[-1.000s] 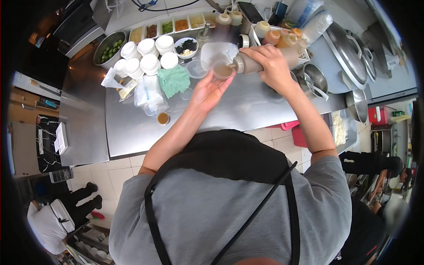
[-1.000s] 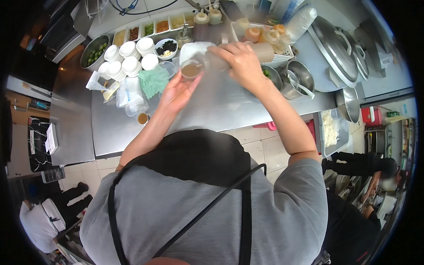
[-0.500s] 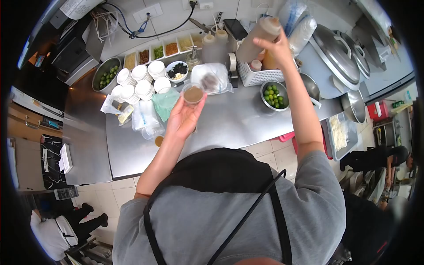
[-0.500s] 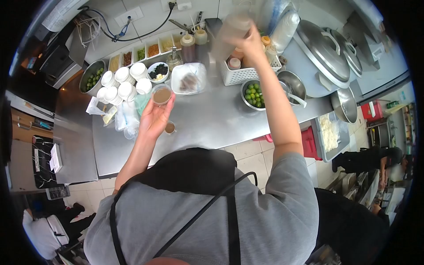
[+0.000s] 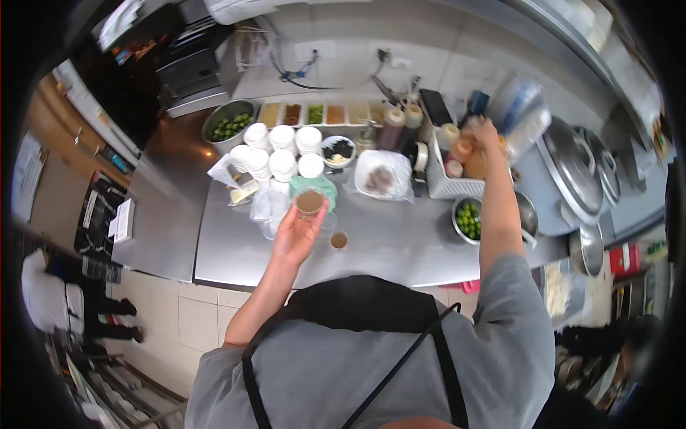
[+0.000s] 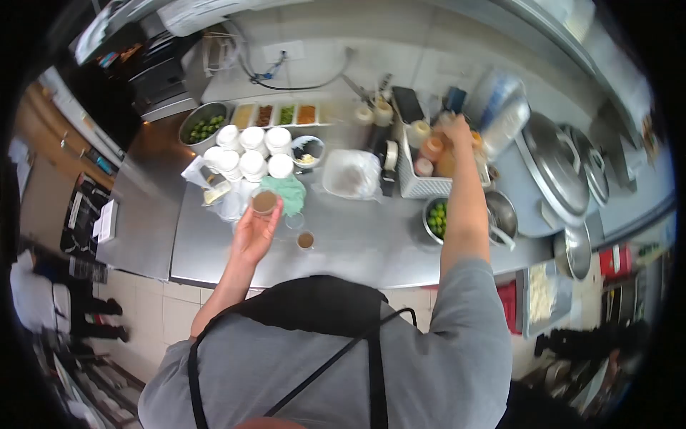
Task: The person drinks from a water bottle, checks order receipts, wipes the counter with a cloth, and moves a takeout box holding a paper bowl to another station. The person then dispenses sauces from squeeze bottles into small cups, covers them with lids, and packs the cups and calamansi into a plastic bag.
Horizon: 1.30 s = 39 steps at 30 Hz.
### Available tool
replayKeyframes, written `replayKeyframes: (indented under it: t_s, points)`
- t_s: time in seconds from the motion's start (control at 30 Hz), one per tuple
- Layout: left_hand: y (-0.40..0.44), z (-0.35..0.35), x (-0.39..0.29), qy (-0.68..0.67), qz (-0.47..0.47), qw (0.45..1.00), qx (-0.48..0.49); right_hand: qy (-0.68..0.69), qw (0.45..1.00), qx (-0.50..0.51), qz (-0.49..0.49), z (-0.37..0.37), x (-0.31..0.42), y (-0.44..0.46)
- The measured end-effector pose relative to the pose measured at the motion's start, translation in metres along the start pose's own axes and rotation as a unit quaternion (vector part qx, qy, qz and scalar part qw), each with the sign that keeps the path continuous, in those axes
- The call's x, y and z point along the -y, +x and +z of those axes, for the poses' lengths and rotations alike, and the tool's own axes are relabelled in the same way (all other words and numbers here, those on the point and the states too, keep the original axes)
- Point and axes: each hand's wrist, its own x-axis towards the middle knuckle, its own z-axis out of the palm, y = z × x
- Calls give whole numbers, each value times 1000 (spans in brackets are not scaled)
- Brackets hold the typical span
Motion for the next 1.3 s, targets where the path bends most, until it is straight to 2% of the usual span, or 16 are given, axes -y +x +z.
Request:
replayKeyframes:
  t_s: [0.07,0.17,0.23,0.27,0.33,0.37,0.4,0.43,0.47,0.5,0.53,0.67,0.73,0.8,1.0,1.3]
  points:
    - [-1,-4,-2,-14,-28,999,8,-151,983,92,-51,4,1,7]
    - [-2,-2,-2,-7,-4,1000,0,-148,975,164,-15,5,11,7]
    - [-2,-2,-3,0,8,1000,-6,-153,985,70,26,-17,42,-28]
    - [0,-4,-4,7,3,1000,-10,-153,986,70,20,-17,55,-43]
    - [3,-3,-3,12,4,1000,-13,-1,964,-205,-166,-12,86,-80]
    - [4,-2,-1,6,-13,1000,-11,159,953,-122,-229,-8,108,-111]
    - [6,-1,1,1,-31,999,-10,313,907,-33,-281,-1,130,-149]
    - [8,1,3,1,-27,1000,-11,316,893,74,-312,8,145,-184]
    - [11,2,6,8,-37,999,-6,419,824,145,-352,20,161,-220]
    - [13,3,8,15,-47,999,-2,382,816,179,-396,23,168,-249]
    - [14,2,10,15,-45,999,-4,385,810,258,-359,11,182,-279]
    - [21,-13,13,14,-92,994,51,438,772,274,-371,37,189,-314]
    - [19,-10,15,-18,-124,988,89,424,782,254,-380,40,189,-319]
    - [16,-4,18,27,-101,995,9,427,787,257,-365,40,188,-321]
    - [14,-2,21,53,-90,994,-24,436,790,221,-370,40,189,-326]
    - [19,-9,20,64,-98,993,26,426,806,198,-359,44,187,-325]
